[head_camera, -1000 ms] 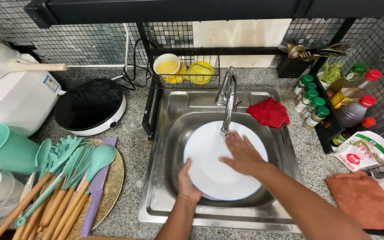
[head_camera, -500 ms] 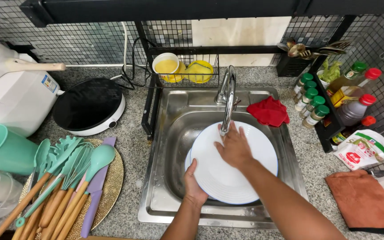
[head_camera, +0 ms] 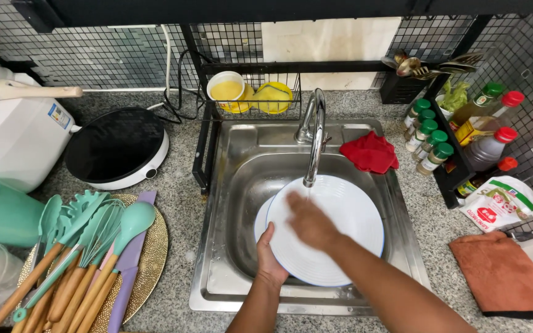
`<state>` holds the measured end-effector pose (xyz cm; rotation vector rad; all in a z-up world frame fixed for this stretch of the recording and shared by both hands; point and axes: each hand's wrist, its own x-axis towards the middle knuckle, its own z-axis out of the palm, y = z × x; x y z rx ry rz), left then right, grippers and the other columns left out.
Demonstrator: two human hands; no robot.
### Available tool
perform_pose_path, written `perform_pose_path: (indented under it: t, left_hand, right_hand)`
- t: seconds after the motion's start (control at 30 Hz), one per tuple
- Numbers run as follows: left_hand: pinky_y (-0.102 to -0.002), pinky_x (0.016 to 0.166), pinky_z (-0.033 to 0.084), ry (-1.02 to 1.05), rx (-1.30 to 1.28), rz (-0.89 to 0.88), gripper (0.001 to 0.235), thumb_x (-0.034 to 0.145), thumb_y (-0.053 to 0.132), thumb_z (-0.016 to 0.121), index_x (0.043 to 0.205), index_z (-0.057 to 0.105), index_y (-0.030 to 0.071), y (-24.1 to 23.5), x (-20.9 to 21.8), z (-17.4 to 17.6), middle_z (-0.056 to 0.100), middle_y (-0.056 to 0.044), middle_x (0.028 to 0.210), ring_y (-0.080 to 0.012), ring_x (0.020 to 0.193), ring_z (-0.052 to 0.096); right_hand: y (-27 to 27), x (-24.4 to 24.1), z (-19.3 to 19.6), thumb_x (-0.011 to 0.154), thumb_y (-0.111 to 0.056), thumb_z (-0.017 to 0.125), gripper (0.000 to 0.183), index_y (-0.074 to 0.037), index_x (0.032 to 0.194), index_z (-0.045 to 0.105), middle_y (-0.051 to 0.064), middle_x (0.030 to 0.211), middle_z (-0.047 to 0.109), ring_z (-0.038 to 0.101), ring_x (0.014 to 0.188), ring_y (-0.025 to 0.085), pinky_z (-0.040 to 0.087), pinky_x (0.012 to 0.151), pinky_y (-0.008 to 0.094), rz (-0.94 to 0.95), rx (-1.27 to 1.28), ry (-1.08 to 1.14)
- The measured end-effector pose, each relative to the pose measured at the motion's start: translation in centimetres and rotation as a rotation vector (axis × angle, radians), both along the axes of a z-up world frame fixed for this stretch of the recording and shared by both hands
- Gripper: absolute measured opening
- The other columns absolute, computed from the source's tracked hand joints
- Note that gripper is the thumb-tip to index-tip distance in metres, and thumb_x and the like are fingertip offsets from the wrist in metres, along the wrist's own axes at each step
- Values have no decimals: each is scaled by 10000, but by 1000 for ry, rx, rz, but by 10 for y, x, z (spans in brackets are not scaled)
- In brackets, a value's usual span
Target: The person washes white plates and a teal cup under running water in a kitchen sink. They rinse each item by hand, place the plates into a dish rack above the sink, and then wash the cup.
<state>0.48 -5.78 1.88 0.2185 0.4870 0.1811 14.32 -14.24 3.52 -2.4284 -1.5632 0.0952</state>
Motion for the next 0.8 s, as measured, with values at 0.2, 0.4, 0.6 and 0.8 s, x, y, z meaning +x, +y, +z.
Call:
perform_pose_path:
  t: [0.2, 0.4, 0.6, 0.8]
  left_hand:
    - [-498, 1097, 453, 74, -7, 1, 681, 877, 462, 624, 1425, 583, 60, -3, -1, 1, 646, -161, 1412, -372, 1288, 597]
    - [-492, 1105, 458, -15, -17, 19, 625, 912, 447, 633, 1400, 540, 66, 1, -1, -27, 623, -165, 1413, -358, 1297, 586]
    - [-488, 1092, 450, 60, 1, 76, 687, 880, 466, 627, 1428, 583, 55, -1, -3, -1, 652, -142, 1412, -364, 1288, 598]
    - [-473, 1115, 416, -4, -25, 68, 680, 875, 464, 620, 1439, 574, 87, 1, 0, -15, 624, -127, 1450, -336, 1320, 572]
  right_hand:
    - [3, 3, 44, 997, -288, 563, 638, -25, 1542, 360, 188, 1587, 385, 352, 1496, 306, 213, 1251, 475, -141, -33, 137]
    - [10, -11, -3, 951, -299, 634, 712, 26, 1522, 360, 247, 1617, 315, 298, 1503, 371, 223, 1214, 465, 7, 160, 164]
    - [5, 21, 20, 950, -372, 624, 692, -18, 1499, 396, 279, 1585, 301, 254, 1473, 409, 206, 1172, 511, -238, 110, -61]
    - [15, -23, -46, 1020, -217, 504, 491, -19, 1469, 476, 184, 1589, 438, 333, 1531, 342, 240, 1248, 498, 66, 250, -19]
